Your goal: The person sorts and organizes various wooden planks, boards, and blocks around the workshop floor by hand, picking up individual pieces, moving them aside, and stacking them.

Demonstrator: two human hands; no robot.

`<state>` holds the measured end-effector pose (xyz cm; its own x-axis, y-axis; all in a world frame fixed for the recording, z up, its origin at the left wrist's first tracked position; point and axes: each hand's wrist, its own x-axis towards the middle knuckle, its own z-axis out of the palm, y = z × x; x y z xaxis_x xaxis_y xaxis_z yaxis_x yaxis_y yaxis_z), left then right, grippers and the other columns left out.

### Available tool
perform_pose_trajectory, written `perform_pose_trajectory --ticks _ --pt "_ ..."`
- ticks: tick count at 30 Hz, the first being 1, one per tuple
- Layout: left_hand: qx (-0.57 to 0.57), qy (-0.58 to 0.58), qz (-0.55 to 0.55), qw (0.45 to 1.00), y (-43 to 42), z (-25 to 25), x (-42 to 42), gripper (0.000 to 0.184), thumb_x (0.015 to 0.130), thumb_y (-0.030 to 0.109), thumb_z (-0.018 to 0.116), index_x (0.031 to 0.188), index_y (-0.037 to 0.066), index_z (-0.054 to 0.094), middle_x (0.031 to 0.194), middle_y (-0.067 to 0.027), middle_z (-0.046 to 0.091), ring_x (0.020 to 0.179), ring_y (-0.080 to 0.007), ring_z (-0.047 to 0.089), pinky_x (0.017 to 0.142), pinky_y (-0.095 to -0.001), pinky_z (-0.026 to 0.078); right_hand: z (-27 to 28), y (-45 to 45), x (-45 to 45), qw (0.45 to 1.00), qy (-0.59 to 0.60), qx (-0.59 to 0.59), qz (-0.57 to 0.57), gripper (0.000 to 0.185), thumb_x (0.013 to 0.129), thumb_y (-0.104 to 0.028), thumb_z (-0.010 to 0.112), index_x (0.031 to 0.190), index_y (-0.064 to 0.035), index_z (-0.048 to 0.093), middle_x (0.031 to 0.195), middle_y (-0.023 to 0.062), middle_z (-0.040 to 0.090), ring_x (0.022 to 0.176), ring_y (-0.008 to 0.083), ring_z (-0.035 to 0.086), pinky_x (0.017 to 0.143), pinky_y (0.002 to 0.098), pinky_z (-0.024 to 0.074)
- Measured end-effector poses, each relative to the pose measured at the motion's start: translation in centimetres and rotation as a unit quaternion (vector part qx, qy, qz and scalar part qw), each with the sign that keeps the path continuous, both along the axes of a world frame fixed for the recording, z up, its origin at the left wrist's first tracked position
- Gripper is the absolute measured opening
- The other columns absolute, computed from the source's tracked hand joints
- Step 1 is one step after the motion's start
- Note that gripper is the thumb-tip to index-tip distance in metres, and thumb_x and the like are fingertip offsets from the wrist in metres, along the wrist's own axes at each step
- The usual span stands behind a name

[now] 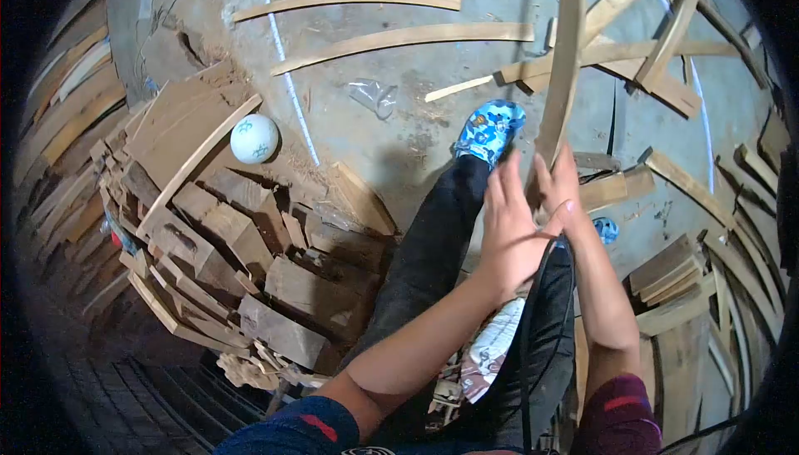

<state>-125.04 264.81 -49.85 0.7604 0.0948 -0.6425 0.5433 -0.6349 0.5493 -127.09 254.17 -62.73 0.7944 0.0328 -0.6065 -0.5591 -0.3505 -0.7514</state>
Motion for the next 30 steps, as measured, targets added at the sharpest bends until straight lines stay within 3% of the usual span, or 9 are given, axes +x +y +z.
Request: perform_pose_trajectory --ticks 3,7,11,14,16,22,25,27,30 --pt "-0.011 -0.018 0.13 0.991 1.9 -1.9 -0.5 0.116 0.067 0.05 0.082 0.146 -0.005 0.015 0.132 -0.0319 0.042 0.122 -0.044 0.044 0.103 -0.0492 0.034 5.7 1.0 0.2 0.985 -0.045 0.136 0.099 0.051 0.084 -0.009 0.061 0.132 0.0006 0.048 0.128 0.0185 0.056 0.123 0.0288 0.051 0.101 0.0402 0.0403" --pt "-0.258 0.051 0.509 0.819 6.4 -3.0 1.2 0.043 0.089 0.015 0.064 0.122 0.002 0.039 0.093 -0.0078 0.055 0.076 -0.0128 0.057 0.066 -0.0277 0.05 6.1 0.8 4.9 0.87 0.182 0.436 0.141 0.025 0.091 -0.012 0.06 0.11 0.0009 0.069 0.133 0.0151 0.057 0.127 0.0256 0.049 0.108 0.0384 0.0351" --pt "-0.166 0.083 0.632 0.752 8.8 -4.0 2.7 0.023 0.088 0.007 0.053 0.109 0.007 0.043 0.082 -0.0051 0.049 0.07 -0.0169 0.056 0.066 -0.0349 0.054 -2.4 3.5 11.1 0.958 -0.041 0.046 0.28 0.027 0.082 -0.014 0.066 0.107 -0.004 0.067 0.118 0.0165 0.063 0.109 0.0338 0.06 0.098 0.0388 0.046" --pt "-0.245 0.103 0.686 0.678 9.5 -4.1 3.8 0.016 0.092 0.016 0.06 0.102 0.01 0.049 0.082 -0.0027 0.05 0.073 -0.0162 0.056 0.068 -0.0375 0.054 -11.4 7.3 16.4 0.873 -0.251 -0.197 0.369 0.057 0.075 -0.016 0.07 0.128 -0.008 0.051 0.127 0.0156 0.055 0.115 0.0338 0.055 0.094 0.0434 0.0474" --pt "-0.239 0.1 0.678 0.688 10.7 -4.2 4.7 0.025 0.093 0.033 0.063 0.101 0.013 0.051 0.083 -0.0003 0.05 0.077 -0.0171 0.059 0.071 -0.0402 0.054 -14.7 10.4 18.1 0.827 -0.23 -0.301 0.416 0.056 0.08 -0.015 0.065 0.132 -0.0089 0.046 0.136 0.0146 0.047 0.121 0.0312 0.051 0.097 0.0467 0.0442" --pt "-0.231 0.103 0.688 0.68 13.5 -3.5 6.6 0.042 0.091 0.048 0.062 0.108 0.011 0.052 0.092 -0.0039 0.053 0.089 -0.0219 0.064 0.071 -0.0383 0.053 -19.8 10.9 16.8 0.71 -0.204 -0.429 0.52 0.03 0.085 -0.015 0.057 0.115 -0.0103 0.053 0.112 0.0092 0.061 0.115 0.0282 0.056 0.093 0.0506 0.0433" --pt "-0.23 0.095 0.678 0.692 14.4 -3.6 7.0 0.046 0.091 0.047 0.062 0.112 0.008 0.055 0.106 -0.0075 0.056 0.095 -0.0218 0.064 0.072 -0.0372 0.053 -11.5 11.1 18.7 0.841 -0.045 -0.262 0.471 0.032 0.074 -0.018 0.065 0.102 -0.0062 0.054 0.099 0.0191 0.063 0.093 0.0373 0.064 0.079 0.0455 0.0507" --pt "-0.221 0.079 0.681 0.694 14.9 -3.4 7.4 0.047 0.09 0.047 0.063 0.114 0.007 0.055 0.109 -0.0076 0.055 0.1 -0.0217 0.062 0.073 -0.0368 0.053 -6.5 9.1 18.2 0.839 -0.046 -0.168 0.515 0.035 0.073 -0.013 0.065 0.105 -0.0028 0.056 0.093 0.0235 0.062 0.087 0.0384 0.065 0.074 0.0423 0.0521" --pt "-0.217 0.061 0.693 0.685 15.6 -3.8 7.1 0.053 0.088 0.047 0.067 0.117 0.005 0.052 0.117 -0.0083 0.053 0.108 -0.0259 0.059 0.074 -0.038 0.052 0.8 4.2 15.3 0.888 0.221 0.047 0.4 0.049 0.08 -0.018 0.067 0.125 -0.002 0.056 0.108 0.0184 0.066 0.099 0.0273 0.064 0.086 0.039 0.0484"
